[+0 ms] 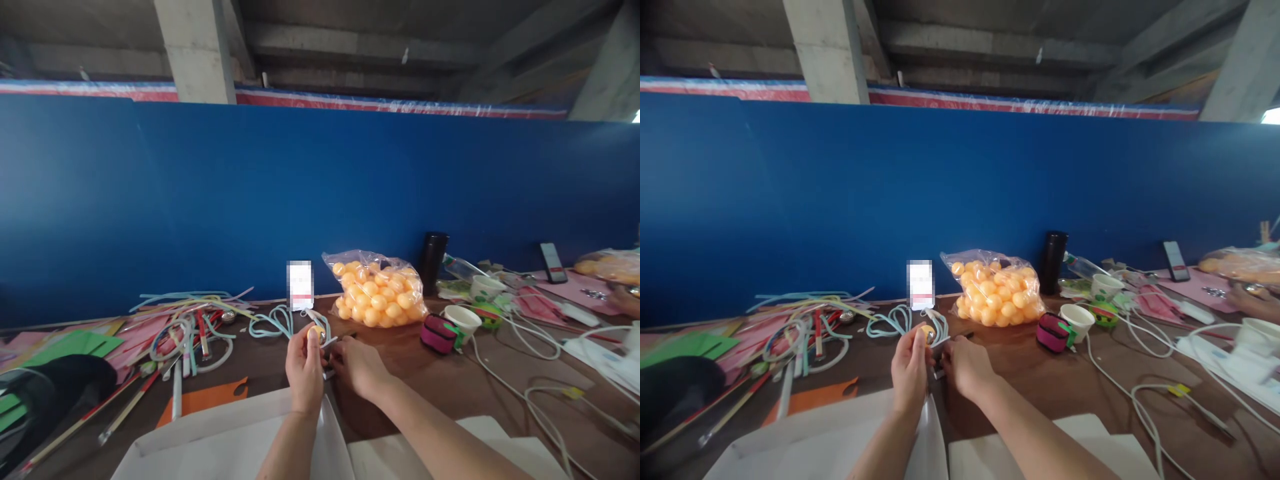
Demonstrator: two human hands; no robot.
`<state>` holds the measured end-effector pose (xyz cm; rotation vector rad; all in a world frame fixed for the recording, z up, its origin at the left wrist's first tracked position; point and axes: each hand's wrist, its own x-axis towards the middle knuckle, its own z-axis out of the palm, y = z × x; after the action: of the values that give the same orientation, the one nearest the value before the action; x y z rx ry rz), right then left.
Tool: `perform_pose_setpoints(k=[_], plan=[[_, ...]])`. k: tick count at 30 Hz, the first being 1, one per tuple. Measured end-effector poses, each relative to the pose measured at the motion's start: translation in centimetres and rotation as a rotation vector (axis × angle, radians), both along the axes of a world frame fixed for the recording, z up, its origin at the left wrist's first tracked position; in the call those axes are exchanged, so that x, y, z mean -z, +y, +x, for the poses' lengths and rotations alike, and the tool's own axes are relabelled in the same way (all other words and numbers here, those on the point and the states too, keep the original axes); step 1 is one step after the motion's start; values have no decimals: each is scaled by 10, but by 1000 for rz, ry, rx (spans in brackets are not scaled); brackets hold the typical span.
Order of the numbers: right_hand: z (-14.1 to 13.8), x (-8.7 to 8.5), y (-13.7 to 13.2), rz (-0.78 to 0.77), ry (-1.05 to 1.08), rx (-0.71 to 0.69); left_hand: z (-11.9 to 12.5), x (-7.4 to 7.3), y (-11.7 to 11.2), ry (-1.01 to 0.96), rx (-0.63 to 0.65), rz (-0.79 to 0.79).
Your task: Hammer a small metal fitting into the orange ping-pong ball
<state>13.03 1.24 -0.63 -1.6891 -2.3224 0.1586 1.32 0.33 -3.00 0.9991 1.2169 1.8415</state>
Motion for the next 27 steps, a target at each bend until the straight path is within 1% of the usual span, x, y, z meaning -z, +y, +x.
perform_pose_setpoints(k=[6,12,16,23,27], plan=[[-3,-11,2,-41,-53,-4,0,0,0,19,36,-14],[-15,-22,6,-90,-92,-27,-1,-3,-3,48,43,-8],[-20,-24,5,-89,-108,-12,-1,-4,-3,45,46,-12],[-19,-27,3,-64,-122,-18,0,-2,-3,35,58,-8],[-19,-25,6,-76,-116,-25,-1,-3,-3,40,49,-4]])
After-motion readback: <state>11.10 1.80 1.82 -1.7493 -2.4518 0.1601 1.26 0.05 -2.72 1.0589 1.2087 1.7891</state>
